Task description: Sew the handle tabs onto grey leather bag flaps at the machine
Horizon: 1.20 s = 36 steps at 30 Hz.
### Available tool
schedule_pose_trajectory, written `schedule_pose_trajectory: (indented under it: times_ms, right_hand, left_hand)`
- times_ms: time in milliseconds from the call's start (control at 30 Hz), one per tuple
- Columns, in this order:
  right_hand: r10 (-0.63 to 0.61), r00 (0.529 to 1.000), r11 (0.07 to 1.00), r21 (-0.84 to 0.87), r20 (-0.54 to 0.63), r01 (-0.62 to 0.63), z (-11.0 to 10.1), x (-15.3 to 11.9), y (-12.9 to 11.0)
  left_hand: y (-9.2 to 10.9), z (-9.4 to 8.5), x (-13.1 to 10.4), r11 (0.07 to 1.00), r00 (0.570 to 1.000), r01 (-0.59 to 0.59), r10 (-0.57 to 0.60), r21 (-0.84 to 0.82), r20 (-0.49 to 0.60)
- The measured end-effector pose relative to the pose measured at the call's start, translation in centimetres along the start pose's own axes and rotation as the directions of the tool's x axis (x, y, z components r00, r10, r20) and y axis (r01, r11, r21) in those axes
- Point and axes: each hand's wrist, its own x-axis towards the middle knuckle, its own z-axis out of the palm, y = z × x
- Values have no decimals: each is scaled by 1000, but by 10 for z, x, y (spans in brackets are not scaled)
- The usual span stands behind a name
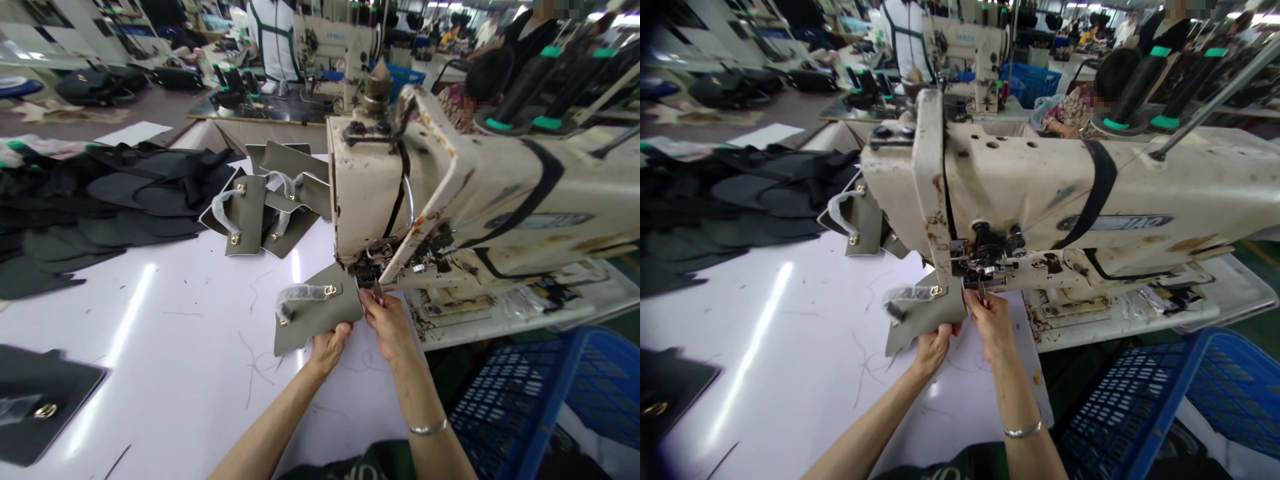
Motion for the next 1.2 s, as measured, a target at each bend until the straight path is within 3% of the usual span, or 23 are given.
schedule_pose_trajectory:
  times_ms: [167,267,333,633,733,800,900,967,1067,1200]
  right_hand:
    - [-172,985,958,-229,14,170,-3,-5,-7]
    - [-343,938,810,-488,53,324,-5,-6,-17]
    - [-371,922,744,-560,108,365,-7,-4,-21]
    - [-276,948,823,-470,158,318,-13,-1,-18]
    - [-257,960,842,-462,114,280,-9,-2,-16]
    - [-218,974,895,-386,63,225,-4,0,-14]
    - [-82,996,985,-152,41,87,3,3,-10]
    - [10,999,999,-32,45,-8,5,4,-9]
    - [58,998,998,31,36,-59,5,3,-8]
    - [7,1000,999,-47,-13,-7,-3,-4,-11]
  left_hand:
    - [19,7,-6,995,993,16,-28,-101,-118]
    - [31,8,-10,978,983,71,-102,-194,-155]
    - [35,7,-11,970,978,92,-130,-224,-163]
    - [32,5,-12,972,968,60,-113,-228,-226]
    - [30,5,-14,968,972,64,-116,-244,-206]
    - [27,3,-14,947,989,52,-93,-316,-115]
    - [21,-2,-13,844,995,79,-35,-531,94]
    - [17,-6,-12,797,989,116,-35,-593,146]
    - [14,-12,-11,874,993,120,-97,-472,73]
    - [15,-19,-12,956,990,137,-144,-259,-9]
